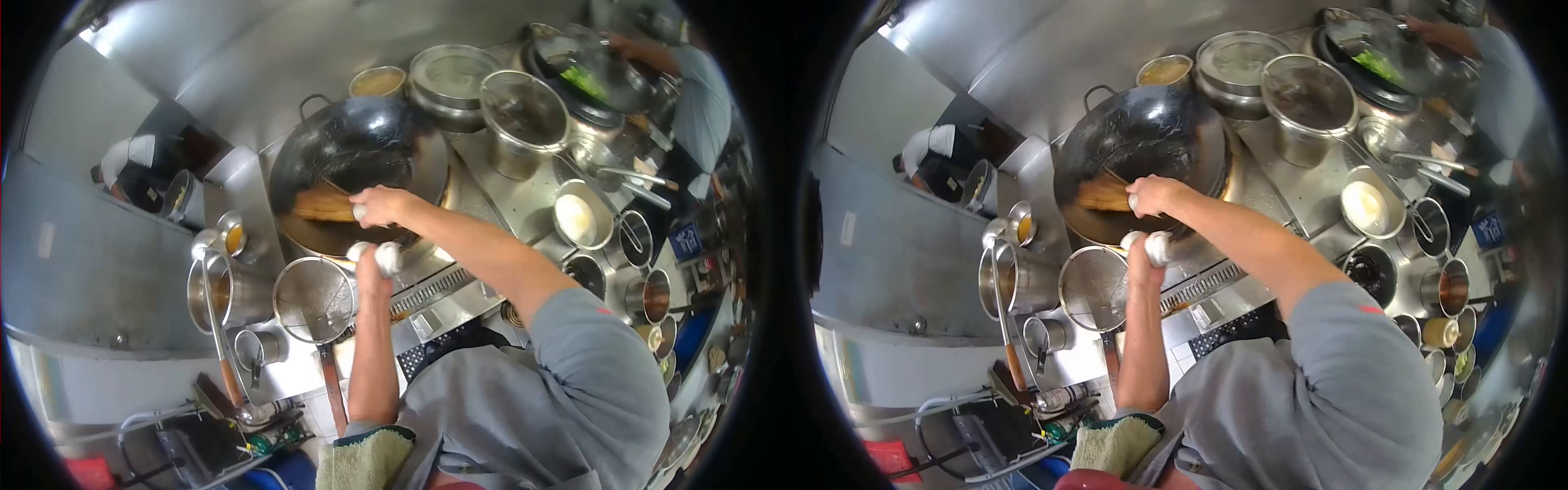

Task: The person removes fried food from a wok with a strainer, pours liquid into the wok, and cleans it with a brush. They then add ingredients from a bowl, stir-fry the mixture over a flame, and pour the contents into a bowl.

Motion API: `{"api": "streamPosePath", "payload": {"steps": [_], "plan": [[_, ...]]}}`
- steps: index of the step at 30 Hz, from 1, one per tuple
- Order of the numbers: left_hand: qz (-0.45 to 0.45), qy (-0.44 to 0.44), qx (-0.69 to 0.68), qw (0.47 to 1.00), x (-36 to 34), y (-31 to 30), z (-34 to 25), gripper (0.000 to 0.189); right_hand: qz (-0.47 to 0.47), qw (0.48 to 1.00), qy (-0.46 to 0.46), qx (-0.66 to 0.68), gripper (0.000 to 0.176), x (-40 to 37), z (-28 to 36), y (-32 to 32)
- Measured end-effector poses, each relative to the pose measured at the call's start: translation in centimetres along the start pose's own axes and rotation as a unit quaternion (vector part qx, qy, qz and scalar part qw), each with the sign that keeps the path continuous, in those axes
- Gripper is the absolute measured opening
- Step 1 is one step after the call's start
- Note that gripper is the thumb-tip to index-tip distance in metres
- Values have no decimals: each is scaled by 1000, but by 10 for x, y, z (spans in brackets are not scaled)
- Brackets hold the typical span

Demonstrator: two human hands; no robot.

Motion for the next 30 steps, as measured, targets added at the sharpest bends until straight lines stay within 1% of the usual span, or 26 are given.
{"api": "streamPosePath", "payload": {"steps": [2,3,4,6,8,10,12,13,14,15,18,19,21,25,27,30], "plan": [[13,11,45,999,-4,-19,-20,8,1,999,-25,-40,66,-52,-15,-10],[-17,14,61,998,3,-37,-28,7,37,999,8,-23,66,-86,-19,-19],[-25,21,83,996,-6,-41,-42,6,71,997,39,-5,65,-116,-26,-24],[-42,65,135,988,-23,-41,-70,5,-8,998,34,61,66,-151,-63,-21],[-37,97,188,977,-28,-43,-89,8,-88,985,33,146,69,-193,-75,-19],[-36,135,223,965,-26,-49,-98,9,-230,944,-17,238,76,-202,-121,15],[-42,152,254,954,-24,-54,-102,18,-290,879,-3,378,83,-220,-127,39],[-45,160,272,948,-23,-56,-103,23,-283,835,38,471,87,-233,-132,55],[-49,168,279,944,-25,-57,-103,22,-273,779,81,558,90,-247,-130,68],[-52,177,286,940,-26,-56,-102,22,-288,751,82,588,90,-259,-128,72],[-46,206,307,928,-35,-51,-100,20,-304,724,75,614,83,-276,-138,81],[-44,210,324,922,-36,-51,-101,18,-306,729,87,606,78,-283,-143,83],[-36,220,339,914,-47,-46,-99,18,-307,729,87,606,78,-290,-145,85],[-53,257,345,901,-49,-51,-93,18,-313,729,100,600,78,-294,-150,84],[-59,266,354,895,-59,-46,-90,19,-307,735,86,598,77,-293,-151,83],[-63,264,339,901,-58,-53,-82,24,-297,741,82,596,79,-292,-151,82]]}}
Point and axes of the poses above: each hand's wrist, its own x-axis towards the middle knuckle, its own y-axis out of the palm, z = x × y, the point moved 8 cm from there along x, towards the middle knuckle, and after that the axes turned 1 degree about z, right-handed, at the moved point
